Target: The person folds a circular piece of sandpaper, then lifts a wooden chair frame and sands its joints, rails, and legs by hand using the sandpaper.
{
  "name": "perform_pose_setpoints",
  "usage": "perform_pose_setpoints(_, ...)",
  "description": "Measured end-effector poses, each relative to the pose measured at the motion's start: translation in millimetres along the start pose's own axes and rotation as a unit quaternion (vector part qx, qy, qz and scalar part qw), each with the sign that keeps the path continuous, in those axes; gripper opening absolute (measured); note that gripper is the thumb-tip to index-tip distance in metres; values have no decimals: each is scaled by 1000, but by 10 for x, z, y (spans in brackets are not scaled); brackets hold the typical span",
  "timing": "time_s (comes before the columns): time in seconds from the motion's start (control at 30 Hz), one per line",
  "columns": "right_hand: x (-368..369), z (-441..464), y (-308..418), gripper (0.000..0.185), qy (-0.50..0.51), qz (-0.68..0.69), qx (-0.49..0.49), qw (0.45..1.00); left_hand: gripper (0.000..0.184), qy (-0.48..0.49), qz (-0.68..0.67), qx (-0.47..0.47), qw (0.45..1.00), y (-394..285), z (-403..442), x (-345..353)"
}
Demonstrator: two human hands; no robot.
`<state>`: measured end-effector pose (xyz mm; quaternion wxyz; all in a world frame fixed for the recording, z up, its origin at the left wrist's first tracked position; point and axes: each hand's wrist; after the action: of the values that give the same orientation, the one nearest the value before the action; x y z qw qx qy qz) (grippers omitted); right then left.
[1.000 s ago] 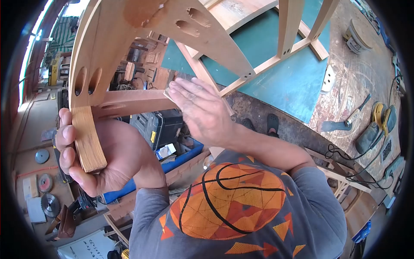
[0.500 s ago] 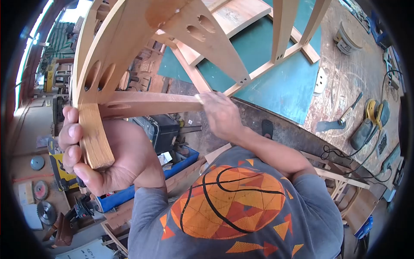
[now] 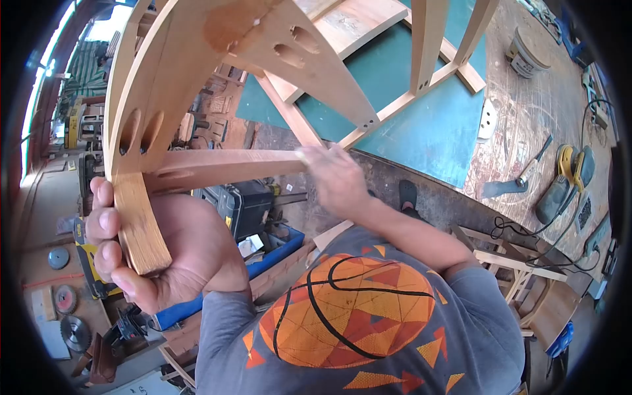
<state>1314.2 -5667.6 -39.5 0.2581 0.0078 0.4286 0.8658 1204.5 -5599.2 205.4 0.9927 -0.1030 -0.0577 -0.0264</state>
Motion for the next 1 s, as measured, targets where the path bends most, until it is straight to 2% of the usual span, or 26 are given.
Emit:
perform_pose_setpoints(0.03,-13,-68,-18,45,37,-33,69,996,37,11,3,-2,1000,-30,-6,-30)
perform_pose_setpoints(0.1,-29,66,117,45,49,-30,89,994,36,7,4,1,1000,-19,7,-49)
perform_pose_setpoints(0.17,-98,383,451,43,-33,54,-40,997,36,-4,5,2,1000,22,19,-41)
perform_pose_setpoints(0.27,-158,472,465,44,-30,66,-72,995,36,-5,24,25,999,32,24,-75)
perform_pose_setpoints(0.3,-123,359,255,44,-28,62,-85,994,35,16,10,15,1000,31,15,-86)
perform_pose_setpoints(0.37,35,-194,-196,46,54,-35,52,997,35,42,6,-3,999,-15,-13,-138)
perform_pose_setpoints(0.4,-19,-85,-71,46,81,-21,100,991,35,38,1,1,999,9,-13,-129)
perform_pose_setpoints(0.43,-66,90,106,46,76,-19,103,992,35,37,-4,4,999,24,-1,-117)
perform_pose_setpoints(0.5,-174,505,479,45,-13,39,-79,996,34,38,12,6,999,20,-13,-83)
perform_pose_setpoints(0.57,-165,575,583,44,-36,48,-93,994,34,38,33,8,999,-9,-27,-62)
perform_pose_setpoints(0.63,-121,274,170,44,13,-5,-41,999,34,10,-4,-11,1000,-3,-41,-29)
perform_pose_setpoints(0.67,-84,-14,-61,42,55,-32,23,998,34,7,3,-12,1000,-17,-49,-47)
perform_pose_setpoints(0.7,-98,-125,-150,42,57,-28,25,998,34,5,4,-16,1000,-19,-44,-54)
perform_pose_setpoints(0.77,-128,-171,-272,45,118,-117,13,986,33,4,0,-17,1000,-1,-30,-37)
perform_pose_setpoints(0.8,-160,-168,-247,45,120,-117,10,986,33,9,7,-16,1000,-13,-49,-28)
perform_pose_setpoints(0.87,-234,-96,-215,46,158,-10,101,982,32,18,19,0,1000,14,-64,-17)
perform_pose_setpoints(0.9,-261,-76,-144,46,161,-9,96,982,32,15,22,4,1000,-1,-65,-39)
perform_pose_setpoints(0.97,-305,-54,31,51,159,36,164,973,31,95,59,-1,994,-26,-50,-79)
perform_pose_setpoints(1.0,-292,-66,34,51,157,33,152,975,30,90,65,9,994,4,-57,-86)
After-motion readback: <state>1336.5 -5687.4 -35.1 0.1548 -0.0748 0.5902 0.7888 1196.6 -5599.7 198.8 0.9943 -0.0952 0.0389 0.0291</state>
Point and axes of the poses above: each hand's wrist, its own z-axis towards the middle knuckle, its own x-axis out of the palm, y = z × x, and after that the axes turned 6 degrees about z, right-handed
